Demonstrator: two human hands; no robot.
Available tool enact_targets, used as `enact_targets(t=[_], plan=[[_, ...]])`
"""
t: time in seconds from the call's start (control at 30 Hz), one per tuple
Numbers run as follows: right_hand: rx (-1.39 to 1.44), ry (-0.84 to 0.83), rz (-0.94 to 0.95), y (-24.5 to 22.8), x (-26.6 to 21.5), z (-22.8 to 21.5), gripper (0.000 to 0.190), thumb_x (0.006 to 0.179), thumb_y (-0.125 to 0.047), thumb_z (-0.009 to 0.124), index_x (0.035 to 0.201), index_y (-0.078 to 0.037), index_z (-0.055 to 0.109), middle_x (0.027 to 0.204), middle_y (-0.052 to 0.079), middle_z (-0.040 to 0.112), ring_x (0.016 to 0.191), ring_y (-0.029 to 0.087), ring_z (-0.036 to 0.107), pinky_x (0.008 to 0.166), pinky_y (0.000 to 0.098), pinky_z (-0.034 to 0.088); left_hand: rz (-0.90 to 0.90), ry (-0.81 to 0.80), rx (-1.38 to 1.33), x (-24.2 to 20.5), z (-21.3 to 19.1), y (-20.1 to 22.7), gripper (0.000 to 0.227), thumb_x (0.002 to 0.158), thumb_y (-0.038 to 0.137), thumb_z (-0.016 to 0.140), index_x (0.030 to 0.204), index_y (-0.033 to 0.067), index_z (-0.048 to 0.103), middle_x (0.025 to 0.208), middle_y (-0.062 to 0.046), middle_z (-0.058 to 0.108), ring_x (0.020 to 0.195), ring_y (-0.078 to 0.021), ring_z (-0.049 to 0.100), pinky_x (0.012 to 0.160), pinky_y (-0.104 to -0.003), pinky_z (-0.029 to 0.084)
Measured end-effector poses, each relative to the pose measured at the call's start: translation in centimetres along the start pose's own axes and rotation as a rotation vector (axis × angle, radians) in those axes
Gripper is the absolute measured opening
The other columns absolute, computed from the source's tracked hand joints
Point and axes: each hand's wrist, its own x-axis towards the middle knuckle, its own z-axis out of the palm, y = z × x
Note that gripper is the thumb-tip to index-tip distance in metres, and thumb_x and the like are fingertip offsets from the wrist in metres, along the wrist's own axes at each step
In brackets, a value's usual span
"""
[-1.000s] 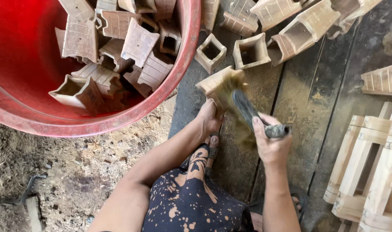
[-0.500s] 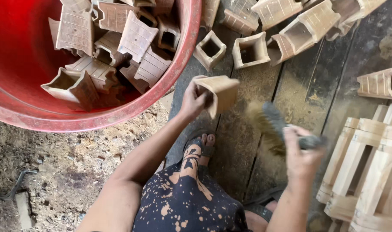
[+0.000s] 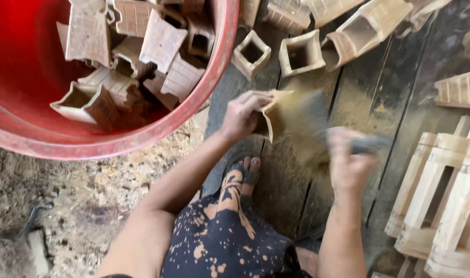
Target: The person cleans and finishes small wooden box-like components by brushing off dust with a hand brush and applying a liquid from a small bottle to the edges.
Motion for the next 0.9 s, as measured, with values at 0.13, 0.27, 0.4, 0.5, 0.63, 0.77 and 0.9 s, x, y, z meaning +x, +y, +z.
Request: enact_targets(t=[0.13, 0.27, 0.4, 0.5, 0.63, 0.77, 0.9], plan=[[-0.682, -0.362, 0.331, 0.7, -0.4, -1.8, 0.067, 0.084, -0.059, 0.072, 0.087, 0.008, 0.077, 0.082, 0.03, 0.073, 0.09, 0.049, 0.071, 0.08, 0.0596, 0.054, -0.039, -0.049, 0.177, -3.4, 0.6, -6.4, 0.034, 0.077, -0.002, 0.066, 0.102, 0.02, 0.07, 0.1, 0.0, 0.07, 0.094, -0.0304, 0.071, 0.085, -0.042, 0.058], [-0.345, -0.25, 0.347, 2.9, -1.7, -1.6, 0.028, 0.087, -0.041, 0.078, 0.098, -0.016, 0.081, 0.093, 0.018, 0.074, 0.094, 0.037, 0.072, 0.073, 0.0491, 0.051, -0.204, 0.04, 0.12, -4.8, -0.1, -7.5, 0.04, 0.08, -0.001, 0.064, 0.112, 0.023, 0.069, 0.096, -0.009, 0.066, 0.097, -0.0374, 0.067, 0.085, -0.047, 0.055], [-0.208, -0.108, 0.096, 1.0, -2.0, 0.5, 0.008, 0.094, -0.016, 0.077, 0.096, -0.009, 0.08, 0.082, 0.02, 0.072, 0.076, 0.026, 0.068, 0.064, 0.0359, 0.047, -0.173, 0.084, 0.153, -3.6, -3.8, -6.3, 0.04, 0.078, -0.005, 0.071, 0.107, 0.0215, 0.074, 0.087, -0.008, 0.067, 0.089, -0.0342, 0.069, 0.085, -0.043, 0.056], [0.029, 0.057, -0.163, -1.7, -0.7, 4.3, 0.017, 0.108, -0.017, 0.071, 0.109, -0.001, 0.072, 0.102, 0.02, 0.073, 0.093, 0.028, 0.068, 0.084, 0.0392, 0.054, -0.191, 0.126, 0.176, -5.7, -2.6, -9.1, 0.043, 0.078, -0.007, 0.071, 0.108, 0.0236, 0.075, 0.093, -0.005, 0.07, 0.092, -0.032, 0.071, 0.088, -0.04, 0.057], [-0.122, -0.191, 0.125, -1.0, -1.5, 6.9, 0.04, 0.089, -0.035, 0.076, 0.085, 0.005, 0.072, 0.073, 0.027, 0.067, 0.076, 0.04, 0.07, 0.057, 0.041, 0.047, -0.199, 0.125, 0.273, -6.4, -1.9, -9.5, 0.04, 0.082, -0.001, 0.07, 0.11, 0.0268, 0.075, 0.09, -0.005, 0.069, 0.09, -0.0321, 0.071, 0.085, -0.042, 0.058], [-0.423, -0.196, 0.048, 0.6, -0.6, 4.0, 0.026, 0.092, -0.039, 0.074, 0.091, -0.013, 0.077, 0.083, 0.011, 0.075, 0.085, 0.031, 0.073, 0.072, 0.0446, 0.056, -0.18, 0.092, 0.281, -5.3, -2.2, -7.7, 0.037, 0.085, 0.003, 0.068, 0.11, 0.0294, 0.074, 0.094, -0.004, 0.07, 0.092, -0.0305, 0.072, 0.087, -0.042, 0.058], [-0.276, -0.331, 0.237, -2.0, -2.8, 5.2, 0.043, 0.088, -0.044, 0.072, 0.086, -0.001, 0.073, 0.078, 0.022, 0.071, 0.082, 0.041, 0.071, 0.069, 0.0553, 0.048, 0.061, 0.091, 0.32, -4.8, 0.2, -6.4, 0.014, 0.095, 0.015, 0.067, 0.097, 0.0273, 0.074, 0.1, 0.002, 0.069, 0.108, -0.0215, 0.067, 0.096, -0.035, 0.051]])
